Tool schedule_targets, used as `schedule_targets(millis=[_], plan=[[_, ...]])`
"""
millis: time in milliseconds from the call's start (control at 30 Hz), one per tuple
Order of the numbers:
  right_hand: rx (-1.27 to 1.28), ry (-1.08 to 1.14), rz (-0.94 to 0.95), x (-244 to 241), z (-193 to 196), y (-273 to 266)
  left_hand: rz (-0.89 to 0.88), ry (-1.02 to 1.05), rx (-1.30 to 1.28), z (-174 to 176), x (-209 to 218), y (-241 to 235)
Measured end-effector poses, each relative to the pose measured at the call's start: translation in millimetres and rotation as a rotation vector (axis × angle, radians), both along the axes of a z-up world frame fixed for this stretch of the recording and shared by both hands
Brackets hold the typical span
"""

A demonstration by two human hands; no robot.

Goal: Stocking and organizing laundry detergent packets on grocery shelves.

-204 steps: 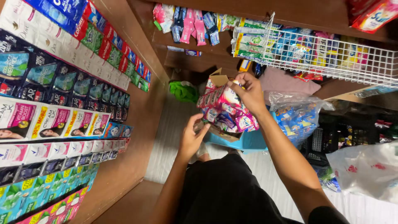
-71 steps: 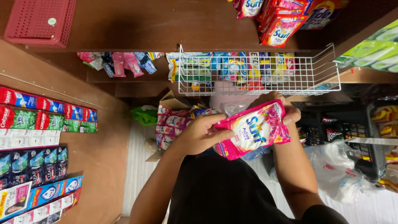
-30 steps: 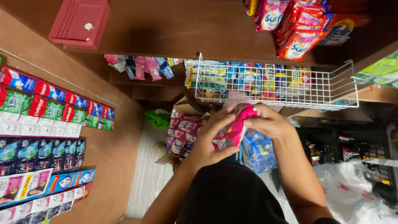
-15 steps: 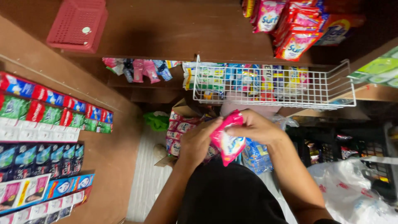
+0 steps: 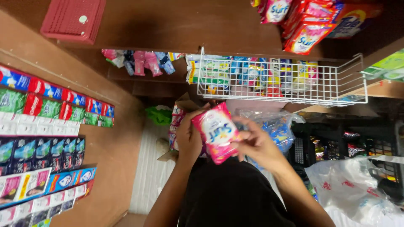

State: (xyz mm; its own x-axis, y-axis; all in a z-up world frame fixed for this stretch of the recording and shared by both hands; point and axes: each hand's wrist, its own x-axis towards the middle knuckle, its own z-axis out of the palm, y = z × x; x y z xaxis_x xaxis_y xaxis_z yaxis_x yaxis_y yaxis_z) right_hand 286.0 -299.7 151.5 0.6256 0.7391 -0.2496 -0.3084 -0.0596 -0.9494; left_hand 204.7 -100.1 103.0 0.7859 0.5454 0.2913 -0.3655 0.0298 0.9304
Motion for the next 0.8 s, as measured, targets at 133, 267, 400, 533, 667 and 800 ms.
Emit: schedule_targets(millis=[133, 267, 400, 533, 667, 800], plan=[[0.037, -0.093, -0.208, 8, 43, 4, 0.168, 0.359, 0.201, -42, -3, -17], [-0.115, -0.209, -0.177, 17, 55, 23, 0.211, 0.229, 0.236, -54, -8, -35], [-0.150, -0.217, -0.116, 18, 58, 40, 0.287, 0.379, 0.229, -109, -19, -42], [-0.063, -0.204, -0.110, 18, 26, 40, 0.210, 0.922, 0.187, -92, -23, -42], [0.053, -0.027, 0.034, 18, -3, 20, 0.319, 0.151, 0.214, -80, -22, -32], [-0.107, 0.088, 0.033, 11, -25, 7, 0.282, 0.173, 0.256, -66, -25, -17]])
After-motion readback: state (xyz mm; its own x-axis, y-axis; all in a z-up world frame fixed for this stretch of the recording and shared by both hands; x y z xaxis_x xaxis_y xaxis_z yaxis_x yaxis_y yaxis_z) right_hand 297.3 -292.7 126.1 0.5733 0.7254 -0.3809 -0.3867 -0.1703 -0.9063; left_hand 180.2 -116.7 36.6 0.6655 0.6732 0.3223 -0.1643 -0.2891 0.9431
